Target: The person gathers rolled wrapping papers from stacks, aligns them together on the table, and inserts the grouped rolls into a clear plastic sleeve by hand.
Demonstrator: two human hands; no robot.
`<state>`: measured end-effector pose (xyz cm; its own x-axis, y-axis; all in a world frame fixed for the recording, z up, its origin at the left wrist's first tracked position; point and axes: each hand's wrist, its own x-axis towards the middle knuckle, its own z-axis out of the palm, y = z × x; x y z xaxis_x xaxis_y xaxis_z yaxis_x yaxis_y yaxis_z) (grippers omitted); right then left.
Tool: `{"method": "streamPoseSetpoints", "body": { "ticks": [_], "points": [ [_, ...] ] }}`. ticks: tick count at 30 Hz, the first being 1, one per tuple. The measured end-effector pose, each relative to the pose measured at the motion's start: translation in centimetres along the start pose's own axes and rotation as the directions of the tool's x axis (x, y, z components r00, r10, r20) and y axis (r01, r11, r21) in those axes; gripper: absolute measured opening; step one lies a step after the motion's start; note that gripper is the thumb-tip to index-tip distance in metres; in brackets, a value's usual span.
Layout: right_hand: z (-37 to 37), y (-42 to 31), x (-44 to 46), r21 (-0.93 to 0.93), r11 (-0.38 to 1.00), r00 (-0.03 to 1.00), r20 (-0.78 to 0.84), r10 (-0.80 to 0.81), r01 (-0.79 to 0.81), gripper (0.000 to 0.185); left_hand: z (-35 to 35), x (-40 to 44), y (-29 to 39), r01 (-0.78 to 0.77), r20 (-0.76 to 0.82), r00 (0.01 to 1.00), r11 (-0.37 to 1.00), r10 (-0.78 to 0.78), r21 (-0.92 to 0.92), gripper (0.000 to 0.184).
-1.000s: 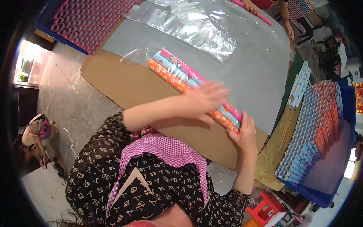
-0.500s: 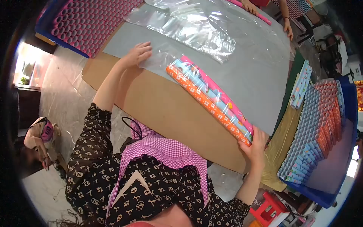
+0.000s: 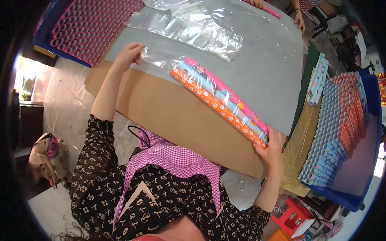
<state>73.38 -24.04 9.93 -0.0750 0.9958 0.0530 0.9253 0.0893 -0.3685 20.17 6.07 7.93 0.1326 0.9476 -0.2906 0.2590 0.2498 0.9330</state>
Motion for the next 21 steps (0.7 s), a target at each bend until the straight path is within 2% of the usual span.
{"method": "streamPoseSetpoints", "body": {
  "ticks": [2,3,5,6,7,8,9,11,12,13,14,16,17,18,20,21],
  "points": [
    [0.2,0.3,-0.1,0.006,1.0,1.0,0.002,0.005,-0.005,0.081,-2.1,1.0,-1.5,-0.044,-0.127,0.992,0.984,0.023,-0.17,0.028],
    [0.2,0.4,-0.1,0.012,1.0,1.0,0.007,0.006,-0.006,0.081,-3.4,1.9,-2.6,-0.043,-0.123,0.992,0.984,0.023,-0.17,0.028],
    [0.1,0.3,-0.2,0.005,1.0,1.0,0.011,0.011,-0.011,0.081,-5.3,3.6,-4.6,-0.177,-0.473,0.88,0.889,-0.05,-0.423,0.032],
    [0.1,0.3,-0.1,0.0,1.0,1.0,0.013,0.009,-0.009,0.081,-4.7,3.2,-4.2,-0.173,-0.47,0.881,0.889,-0.053,-0.425,0.032],
    [0.1,0.3,0.0,-0.001,1.0,1.0,0.018,0.012,-0.012,0.081,-3.4,2.0,-3.0,-0.332,-0.621,0.764,0.931,0.173,-0.149,0.031],
    [0.2,0.3,0.0,-0.004,1.0,1.0,0.005,-0.002,0.002,0.081,-1.8,0.7,-1.8,-0.433,-0.687,0.601,0.889,0.41,0.152,0.031],
    [0.2,0.3,-0.1,-0.007,1.0,1.0,-0.007,-0.017,0.017,0.081,0.2,-0.8,-0.8,-0.47,-0.586,0.601,0.833,0.543,0.29,0.025],
    [0.2,0.3,-0.1,-0.004,1.0,1.0,-0.004,-0.012,0.012,0.081,4.6,-3.6,0.3,-0.531,-0.297,0.768,0.824,0.567,0.197,0.021],
    [0.2,0.3,-0.1,0.001,1.0,1.0,-0.008,-0.009,0.009,0.08,6.5,-4.2,0.5,-0.573,-0.127,0.781,0.782,0.611,0.244,0.02],
    [0.2,0.3,0.0,0.001,1.0,1.0,-0.003,-0.009,0.009,0.08,7.7,-4.5,0.3,-0.618,0.048,0.774,0.735,0.632,0.28,0.02],
    [0.1,0.2,0.0,0.0,0.999,0.999,-0.016,-0.038,0.038,0.08,8.2,-4.1,-0.1,-0.615,0.048,0.776,0.738,0.628,0.278,0.02],
    [0.0,0.0,0.2,-0.002,0.998,0.997,-0.03,-0.071,0.071,0.079,8.7,-1.5,-1.6,-0.733,0.308,0.672,0.546,0.674,0.405,0.023],
    [-0.1,-0.1,0.1,0.006,0.998,0.998,-0.023,-0.059,0.059,0.079,7.5,0.3,-3.0,-0.716,0.345,0.671,0.453,0.657,0.531,0.029],
    [-0.1,-0.2,0.2,0.014,0.999,0.999,-0.021,-0.046,0.047,0.079,6.5,1.5,-4.1,-0.716,0.344,0.671,0.452,0.657,0.532,0.029],
    [0.0,-0.2,0.1,0.003,0.999,0.999,-0.019,-0.043,0.043,0.079,4.5,3.3,-5.8,-0.367,0.164,0.857,0.358,0.488,0.858,0.04],
    [-0.1,-0.1,0.1,-0.009,0.999,0.999,-0.013,-0.041,0.041,0.079,3.1,3.7,-6.5,-0.297,0.149,0.894,0.31,0.423,0.903,0.048]
  ]
}}
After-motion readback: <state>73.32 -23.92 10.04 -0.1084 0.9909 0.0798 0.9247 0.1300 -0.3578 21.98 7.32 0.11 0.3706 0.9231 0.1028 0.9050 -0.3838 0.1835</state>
